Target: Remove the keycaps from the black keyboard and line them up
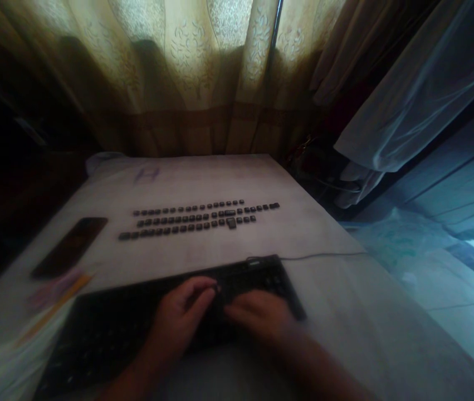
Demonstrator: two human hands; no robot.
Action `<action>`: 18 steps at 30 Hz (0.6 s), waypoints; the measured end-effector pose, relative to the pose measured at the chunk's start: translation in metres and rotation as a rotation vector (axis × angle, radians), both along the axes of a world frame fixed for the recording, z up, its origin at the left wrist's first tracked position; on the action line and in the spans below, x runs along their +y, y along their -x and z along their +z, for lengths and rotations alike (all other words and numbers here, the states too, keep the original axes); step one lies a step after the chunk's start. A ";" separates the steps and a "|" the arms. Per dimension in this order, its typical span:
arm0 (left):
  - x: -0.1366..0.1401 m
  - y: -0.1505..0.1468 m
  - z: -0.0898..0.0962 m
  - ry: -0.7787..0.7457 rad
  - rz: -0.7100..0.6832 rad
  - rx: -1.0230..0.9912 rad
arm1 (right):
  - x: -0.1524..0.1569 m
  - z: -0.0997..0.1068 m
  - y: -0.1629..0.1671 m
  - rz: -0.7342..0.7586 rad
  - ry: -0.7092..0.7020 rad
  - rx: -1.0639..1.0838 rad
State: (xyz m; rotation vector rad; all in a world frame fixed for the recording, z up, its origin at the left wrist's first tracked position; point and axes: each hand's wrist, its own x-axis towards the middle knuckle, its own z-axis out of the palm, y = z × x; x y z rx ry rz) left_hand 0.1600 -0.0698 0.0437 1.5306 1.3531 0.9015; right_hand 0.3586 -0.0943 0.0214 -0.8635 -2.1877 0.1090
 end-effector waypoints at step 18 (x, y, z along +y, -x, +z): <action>-0.012 -0.011 0.003 0.206 -0.209 -0.193 | -0.002 0.016 0.004 -0.114 -0.083 0.069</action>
